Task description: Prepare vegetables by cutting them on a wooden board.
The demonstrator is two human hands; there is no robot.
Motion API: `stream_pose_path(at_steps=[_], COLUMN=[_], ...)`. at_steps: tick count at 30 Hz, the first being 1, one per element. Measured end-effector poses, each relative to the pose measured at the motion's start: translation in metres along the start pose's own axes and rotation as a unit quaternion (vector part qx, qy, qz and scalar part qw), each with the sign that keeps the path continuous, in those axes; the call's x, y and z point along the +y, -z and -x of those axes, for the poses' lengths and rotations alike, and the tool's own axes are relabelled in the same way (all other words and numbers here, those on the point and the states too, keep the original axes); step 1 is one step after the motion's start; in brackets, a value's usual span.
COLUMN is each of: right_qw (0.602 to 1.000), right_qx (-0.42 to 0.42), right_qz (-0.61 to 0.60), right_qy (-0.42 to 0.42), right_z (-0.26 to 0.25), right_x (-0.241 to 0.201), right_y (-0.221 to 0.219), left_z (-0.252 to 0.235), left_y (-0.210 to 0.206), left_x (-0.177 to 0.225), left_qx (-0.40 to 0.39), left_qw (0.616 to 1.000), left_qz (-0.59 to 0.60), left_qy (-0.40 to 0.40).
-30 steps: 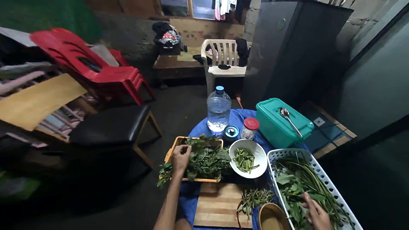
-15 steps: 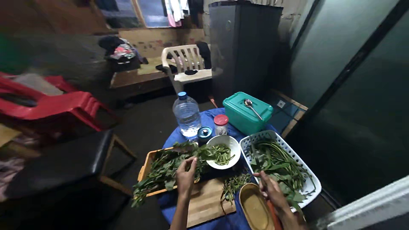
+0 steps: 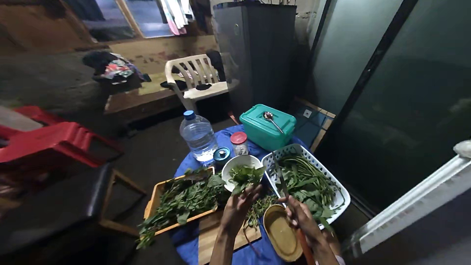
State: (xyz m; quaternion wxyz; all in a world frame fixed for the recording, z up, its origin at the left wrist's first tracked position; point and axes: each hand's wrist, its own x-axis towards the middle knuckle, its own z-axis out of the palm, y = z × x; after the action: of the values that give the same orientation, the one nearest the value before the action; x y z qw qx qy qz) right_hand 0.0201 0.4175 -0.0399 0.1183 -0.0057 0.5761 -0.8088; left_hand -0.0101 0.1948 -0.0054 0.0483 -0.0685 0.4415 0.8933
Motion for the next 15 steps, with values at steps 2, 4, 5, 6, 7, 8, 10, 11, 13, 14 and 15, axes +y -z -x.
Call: stream_pose_path(at_steps=[2,4,5,6,7,8,10,11,13,14,15], right_qw=[1.000,1.000,1.000,0.999,0.998,0.997,0.995,0.994,0.995,0.996,0.997], right_qx=[0.002,-0.004,-0.011,-0.023,-0.039,-0.053,-0.078,-0.084,-0.080,-0.070,-0.058], right_qz=[-0.005,-0.012,-0.019,-0.027,-0.035,-0.043,-0.048,-0.050,-0.026,-0.008,0.002], right_qy=[0.005,0.011,0.016,0.021,0.027,0.032,0.038,0.042,0.047,0.046,0.047], right_z=[0.003,0.006,0.007,0.008,0.010,0.011,0.013,0.013,0.012,0.012,0.012], right_x=[0.001,0.002,0.002,0.002,0.001,0.001,0.000,-0.001,-0.004,-0.005,-0.007], right_y=[0.004,0.007,0.008,0.008,0.008,0.007,0.005,0.004,0.001,-0.001,-0.003], left_z=[0.001,0.004,0.004,0.004,0.005,0.006,0.007,0.007,0.008,0.009,0.009], left_y=[-0.005,-0.011,-0.010,-0.010,-0.012,-0.015,-0.017,-0.017,-0.021,-0.023,-0.024], left_x=[-0.003,-0.005,-0.006,-0.007,-0.007,-0.007,-0.008,-0.009,-0.012,-0.014,-0.017], left_qx=[0.015,0.030,0.025,0.018,0.021,0.033,0.031,0.010,-0.019,-0.021,-0.034], left_qw=[1.000,1.000,1.000,1.000,0.999,0.997,0.996,0.996,0.990,0.986,0.983], left_qz=[0.000,-0.005,-0.014,-0.026,-0.046,-0.062,-0.079,-0.090,-0.140,-0.162,-0.177], left_qy=[-0.001,-0.005,-0.003,-0.002,0.001,0.003,0.010,0.009,-0.009,-0.027,-0.045])
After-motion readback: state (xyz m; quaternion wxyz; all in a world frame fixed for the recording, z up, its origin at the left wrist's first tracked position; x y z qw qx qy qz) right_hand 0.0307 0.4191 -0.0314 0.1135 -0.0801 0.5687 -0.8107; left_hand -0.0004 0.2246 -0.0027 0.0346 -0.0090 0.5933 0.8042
